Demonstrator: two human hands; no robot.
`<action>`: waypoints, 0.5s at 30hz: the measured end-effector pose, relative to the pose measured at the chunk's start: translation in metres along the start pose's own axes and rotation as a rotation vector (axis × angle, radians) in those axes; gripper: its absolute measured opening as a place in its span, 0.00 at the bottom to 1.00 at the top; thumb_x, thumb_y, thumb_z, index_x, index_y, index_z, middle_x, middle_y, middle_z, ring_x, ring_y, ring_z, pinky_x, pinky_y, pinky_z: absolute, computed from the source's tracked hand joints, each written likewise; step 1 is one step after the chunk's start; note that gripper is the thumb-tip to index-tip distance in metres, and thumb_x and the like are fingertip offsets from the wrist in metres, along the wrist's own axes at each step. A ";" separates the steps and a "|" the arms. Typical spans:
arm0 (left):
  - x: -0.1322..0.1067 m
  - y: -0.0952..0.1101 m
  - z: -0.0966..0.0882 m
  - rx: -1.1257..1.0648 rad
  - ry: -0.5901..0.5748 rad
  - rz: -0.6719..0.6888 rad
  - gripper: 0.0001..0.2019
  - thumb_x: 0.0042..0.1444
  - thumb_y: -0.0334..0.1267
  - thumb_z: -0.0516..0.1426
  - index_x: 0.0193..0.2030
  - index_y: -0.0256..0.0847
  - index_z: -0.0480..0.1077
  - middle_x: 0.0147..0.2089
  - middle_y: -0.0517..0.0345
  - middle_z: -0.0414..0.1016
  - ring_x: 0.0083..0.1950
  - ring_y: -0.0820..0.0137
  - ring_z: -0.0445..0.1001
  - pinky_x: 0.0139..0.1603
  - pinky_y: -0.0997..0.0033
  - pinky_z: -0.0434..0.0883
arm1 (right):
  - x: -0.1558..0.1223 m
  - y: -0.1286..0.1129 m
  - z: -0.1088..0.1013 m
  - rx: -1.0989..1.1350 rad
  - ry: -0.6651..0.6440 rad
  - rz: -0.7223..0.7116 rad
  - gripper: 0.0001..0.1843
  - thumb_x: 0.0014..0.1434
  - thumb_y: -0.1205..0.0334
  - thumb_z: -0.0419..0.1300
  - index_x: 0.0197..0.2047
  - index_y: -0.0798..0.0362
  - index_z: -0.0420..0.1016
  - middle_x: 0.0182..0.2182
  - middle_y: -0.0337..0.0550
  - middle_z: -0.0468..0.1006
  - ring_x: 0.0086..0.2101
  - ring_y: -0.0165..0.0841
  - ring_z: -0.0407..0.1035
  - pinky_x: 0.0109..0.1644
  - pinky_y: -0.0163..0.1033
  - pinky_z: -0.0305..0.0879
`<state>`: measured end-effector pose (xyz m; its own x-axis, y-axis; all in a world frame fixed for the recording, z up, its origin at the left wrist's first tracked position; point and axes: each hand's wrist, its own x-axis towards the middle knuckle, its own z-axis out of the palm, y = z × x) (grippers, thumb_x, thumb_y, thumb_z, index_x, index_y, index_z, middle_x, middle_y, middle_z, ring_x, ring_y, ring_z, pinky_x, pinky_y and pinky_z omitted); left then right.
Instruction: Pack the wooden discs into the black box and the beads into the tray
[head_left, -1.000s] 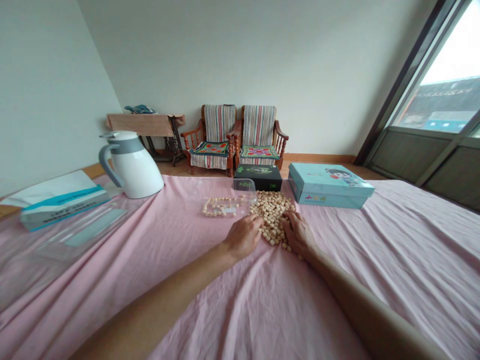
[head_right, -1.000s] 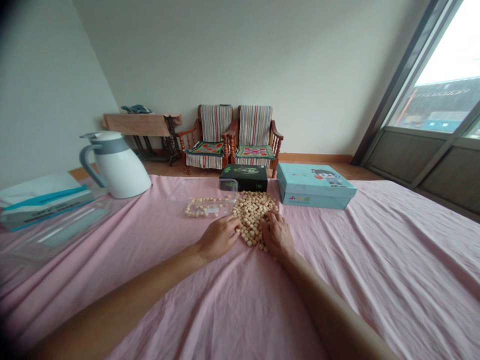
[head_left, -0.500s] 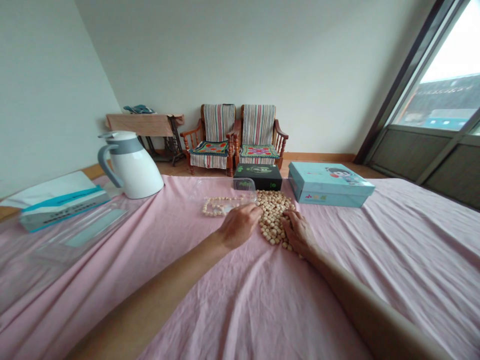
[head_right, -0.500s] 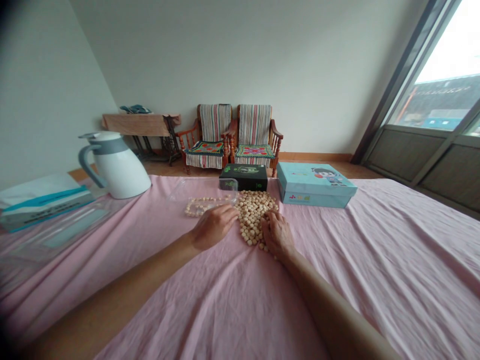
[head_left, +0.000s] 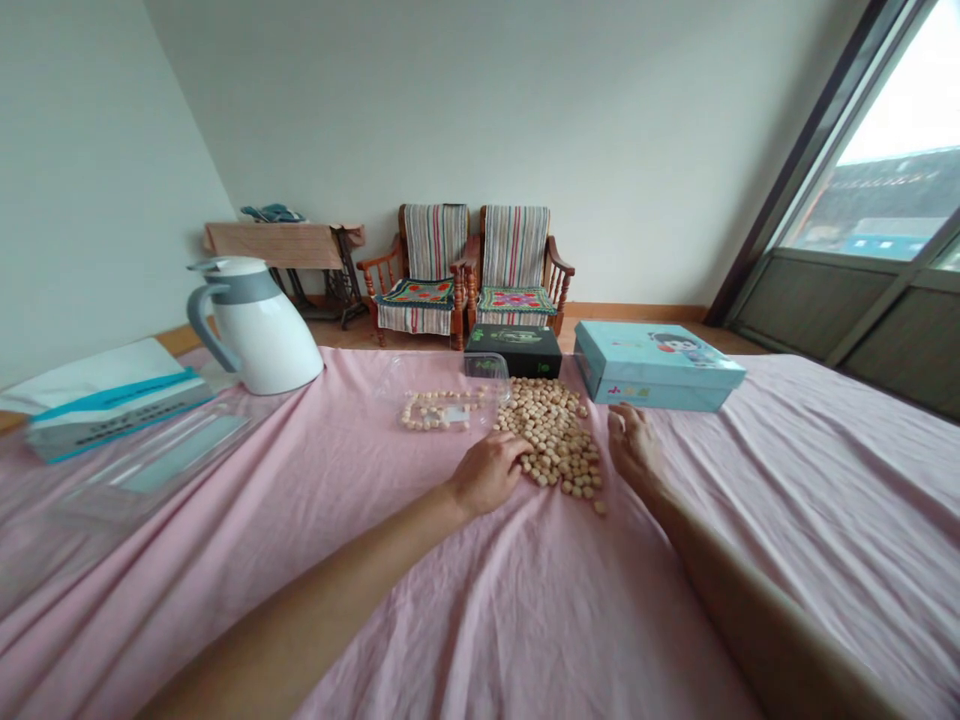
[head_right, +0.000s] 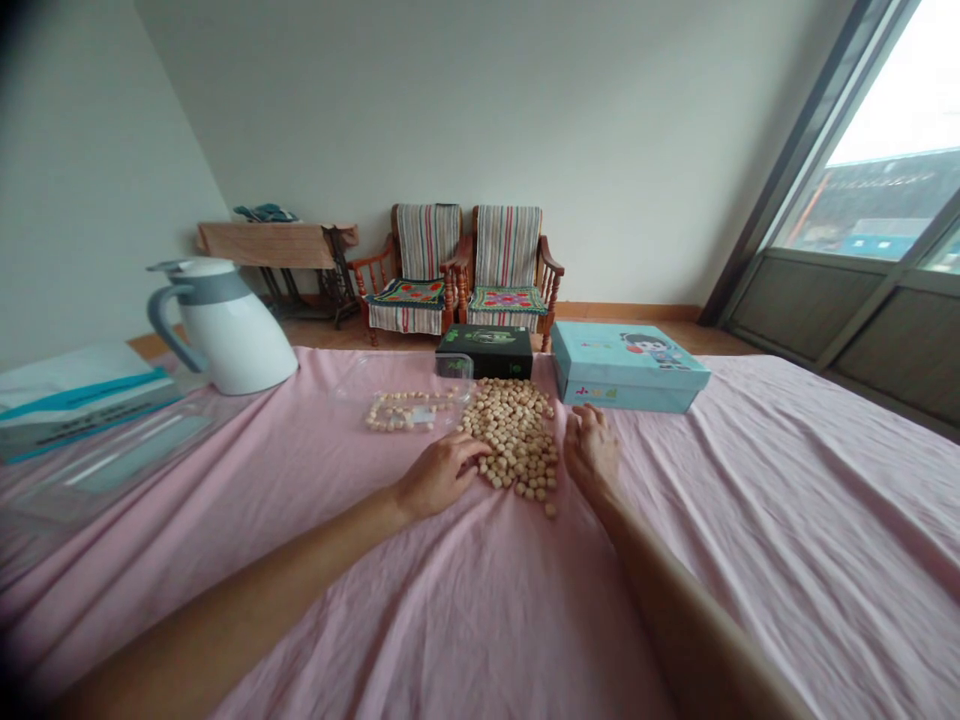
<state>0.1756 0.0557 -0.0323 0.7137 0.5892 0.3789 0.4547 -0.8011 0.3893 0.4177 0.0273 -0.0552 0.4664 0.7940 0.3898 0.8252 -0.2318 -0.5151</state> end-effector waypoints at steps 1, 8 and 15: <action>0.000 -0.001 0.000 0.002 0.002 0.002 0.13 0.52 0.25 0.54 0.43 0.39 0.72 0.42 0.54 0.75 0.46 0.67 0.71 0.49 0.69 0.68 | 0.003 0.006 -0.005 -0.124 -0.046 0.030 0.23 0.63 0.61 0.42 0.53 0.58 0.69 0.56 0.55 0.68 0.54 0.44 0.62 0.57 0.50 0.57; -0.001 0.003 -0.002 0.017 -0.003 -0.036 0.04 0.51 0.26 0.55 0.31 0.38 0.69 0.33 0.57 0.72 0.36 0.70 0.70 0.36 0.73 0.66 | 0.005 0.023 -0.012 -0.513 -0.220 0.075 0.26 0.63 0.58 0.42 0.58 0.63 0.64 0.58 0.60 0.65 0.56 0.46 0.59 0.57 0.48 0.54; 0.020 0.005 -0.061 0.127 0.381 0.010 0.04 0.54 0.27 0.55 0.35 0.38 0.69 0.34 0.58 0.71 0.35 0.71 0.70 0.39 0.72 0.68 | 0.006 0.022 -0.008 -0.514 -0.222 0.053 0.25 0.63 0.56 0.41 0.57 0.60 0.65 0.57 0.57 0.67 0.56 0.46 0.59 0.56 0.50 0.54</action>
<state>0.1593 0.0698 0.0281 0.4802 0.5594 0.6756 0.5285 -0.7993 0.2861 0.4414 0.0227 -0.0583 0.4787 0.8603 0.1752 0.8777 -0.4743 -0.0692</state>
